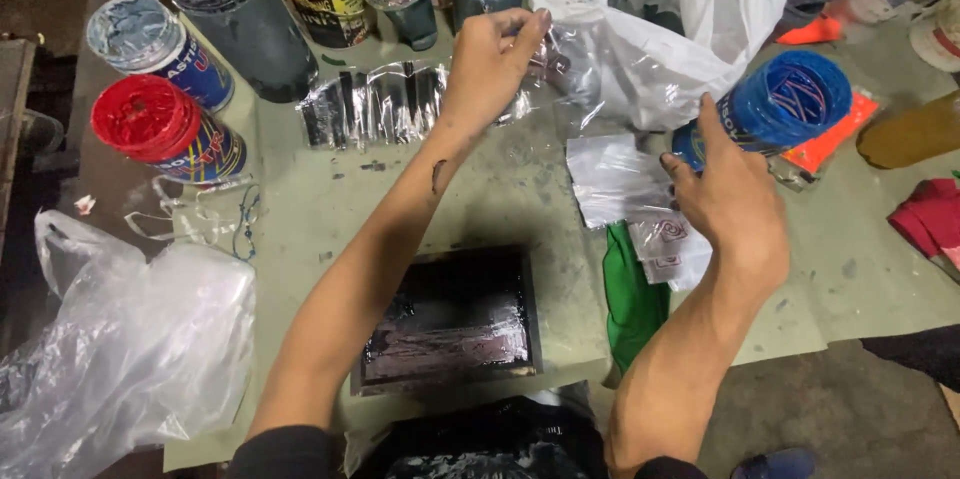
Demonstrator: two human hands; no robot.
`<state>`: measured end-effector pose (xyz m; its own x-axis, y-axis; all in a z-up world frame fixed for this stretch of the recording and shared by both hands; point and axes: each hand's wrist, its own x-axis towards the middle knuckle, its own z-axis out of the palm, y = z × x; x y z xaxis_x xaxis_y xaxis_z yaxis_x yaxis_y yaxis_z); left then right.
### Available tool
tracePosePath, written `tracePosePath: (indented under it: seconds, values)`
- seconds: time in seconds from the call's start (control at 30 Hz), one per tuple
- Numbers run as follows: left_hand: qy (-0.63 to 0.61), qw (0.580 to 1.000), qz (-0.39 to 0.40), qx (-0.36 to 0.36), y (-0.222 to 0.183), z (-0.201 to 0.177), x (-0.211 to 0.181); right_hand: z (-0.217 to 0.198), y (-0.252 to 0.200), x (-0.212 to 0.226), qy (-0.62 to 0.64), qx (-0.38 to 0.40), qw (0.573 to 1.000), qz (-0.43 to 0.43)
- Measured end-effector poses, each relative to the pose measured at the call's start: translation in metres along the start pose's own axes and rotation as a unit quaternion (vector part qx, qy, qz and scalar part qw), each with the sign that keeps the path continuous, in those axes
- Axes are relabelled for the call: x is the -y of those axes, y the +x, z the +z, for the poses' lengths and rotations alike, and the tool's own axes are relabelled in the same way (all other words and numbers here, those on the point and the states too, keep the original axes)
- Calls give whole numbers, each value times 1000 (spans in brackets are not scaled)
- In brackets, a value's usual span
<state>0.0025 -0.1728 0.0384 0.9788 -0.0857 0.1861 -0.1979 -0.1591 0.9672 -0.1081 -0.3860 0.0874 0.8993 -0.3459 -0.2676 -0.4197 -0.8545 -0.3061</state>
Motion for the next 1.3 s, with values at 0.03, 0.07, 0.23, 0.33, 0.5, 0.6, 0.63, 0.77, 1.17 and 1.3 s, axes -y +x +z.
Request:
tracePosePath:
  seconds: [0.03,0.07,0.23,0.33,0.5,0.6,0.63,0.77,1.17,1.3]
  values:
    - [0,1000,0,-1,1,2,7,4,1,-2,0,0,1000,-1]
    - [-37,999,17,6,5,5,13,7,4,-4,19,-49,998,-27]
    - [-319,937,-135,48,2,25,2,54,62,-27,324,-251,874,-261]
    - [-347,921,-177,7,12,41,14,73,82,-19,508,-214,788,-274]
    - [-483,866,-130,21,30,71,64,75,65,-8,777,43,616,-126]
    - [-498,852,-163,-2,33,75,67,78,66,-7,804,65,567,-164]
    - [-498,852,-163,0,33,76,72,77,66,-7,804,64,567,-164]
    - [-487,861,-146,23,29,76,81,93,92,-15,810,-29,566,-150]
    - [-104,985,48,128,-24,38,19,85,82,-3,728,-115,608,-295]
    - [-76,989,12,130,-43,11,4,90,87,21,691,-104,611,-372]
